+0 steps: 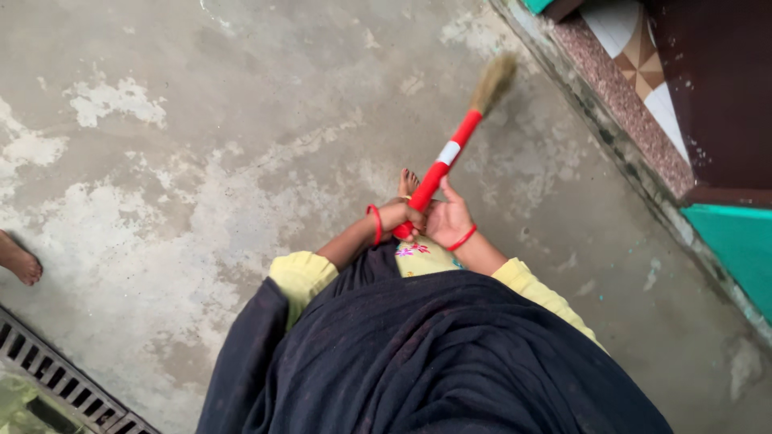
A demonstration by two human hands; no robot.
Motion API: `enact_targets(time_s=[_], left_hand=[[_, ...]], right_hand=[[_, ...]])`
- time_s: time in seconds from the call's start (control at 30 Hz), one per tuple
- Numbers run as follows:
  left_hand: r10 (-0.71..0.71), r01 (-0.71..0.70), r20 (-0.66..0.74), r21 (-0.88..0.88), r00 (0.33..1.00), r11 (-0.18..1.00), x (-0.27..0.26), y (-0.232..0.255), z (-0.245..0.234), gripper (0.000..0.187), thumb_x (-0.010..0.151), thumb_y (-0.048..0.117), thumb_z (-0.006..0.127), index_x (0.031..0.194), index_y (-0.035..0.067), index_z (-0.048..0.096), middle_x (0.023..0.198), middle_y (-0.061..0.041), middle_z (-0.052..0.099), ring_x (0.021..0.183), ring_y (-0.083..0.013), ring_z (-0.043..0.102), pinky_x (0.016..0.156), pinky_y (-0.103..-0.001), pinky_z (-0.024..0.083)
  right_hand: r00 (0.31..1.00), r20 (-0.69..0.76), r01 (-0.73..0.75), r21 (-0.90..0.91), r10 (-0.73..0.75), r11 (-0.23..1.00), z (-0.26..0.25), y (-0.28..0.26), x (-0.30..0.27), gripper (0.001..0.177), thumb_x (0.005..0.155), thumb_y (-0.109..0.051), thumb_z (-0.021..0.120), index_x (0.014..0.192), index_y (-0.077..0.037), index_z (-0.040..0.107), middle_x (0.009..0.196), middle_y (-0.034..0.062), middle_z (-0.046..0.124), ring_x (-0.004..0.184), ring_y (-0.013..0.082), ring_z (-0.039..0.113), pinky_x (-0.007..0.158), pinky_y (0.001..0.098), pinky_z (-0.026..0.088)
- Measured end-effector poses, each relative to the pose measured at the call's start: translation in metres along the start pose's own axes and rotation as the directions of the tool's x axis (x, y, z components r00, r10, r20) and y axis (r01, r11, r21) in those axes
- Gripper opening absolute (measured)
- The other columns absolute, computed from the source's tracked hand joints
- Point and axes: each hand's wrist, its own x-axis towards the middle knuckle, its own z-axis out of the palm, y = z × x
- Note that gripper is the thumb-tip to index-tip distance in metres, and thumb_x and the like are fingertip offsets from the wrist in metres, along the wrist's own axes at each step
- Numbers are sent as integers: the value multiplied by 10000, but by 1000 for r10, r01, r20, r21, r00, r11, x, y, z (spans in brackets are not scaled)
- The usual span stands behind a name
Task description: The person sweeps a concrete floor using a broom, moving debris across the surface near a doorway.
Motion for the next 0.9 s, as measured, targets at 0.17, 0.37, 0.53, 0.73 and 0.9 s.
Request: enact_targets(time_s=[0.17,0.37,0.53,0.73,0.9], left_hand=[[-79,80,12,-120,997,990,80,18,-13,211,780,30,656,967,30,558,664,-86,599,499,-189,589,453,-302,502],[-55,23,-38,-580,998,814,119,6,-56,83,831,66,646,836,17,580,692,-77,602,547,-168,603,496,-282,512],[96,-326,-355,-676,930,660,103,40,-74,47,812,20,622,847,18,591,719,-81,605,577,-173,604,509,-286,524],[139,-454,-494,-605,858,654,91,110,-81,162,745,-54,600,895,5,585,728,-104,607,558,-201,617,504,-311,536],[191,-400,-395,-560,899,725,115,170,-122,147,725,-68,605,859,-11,587,699,-111,609,551,-210,617,489,-316,542]], right_hand=[[966,-172,155,-215,-194,964,-33,-53,78,296,969,-450,690,1057,-172,638,912,13,702,787,185,640,643,363,510],[908,-406,-276,-400,101,874,-31,-91,157,194,896,-260,682,813,-171,531,622,35,532,383,175,442,330,338,336],[921,-352,-362,-609,168,705,20,-115,230,125,840,-180,680,813,-75,619,658,65,610,406,185,493,331,333,368],[985,-155,-83,-818,-78,570,91,-133,260,170,806,-105,734,856,47,677,775,121,681,630,178,643,584,330,533],[963,-160,-2,-810,-217,587,140,-176,276,166,792,-113,742,898,-1,682,797,125,686,655,189,672,600,343,560]])
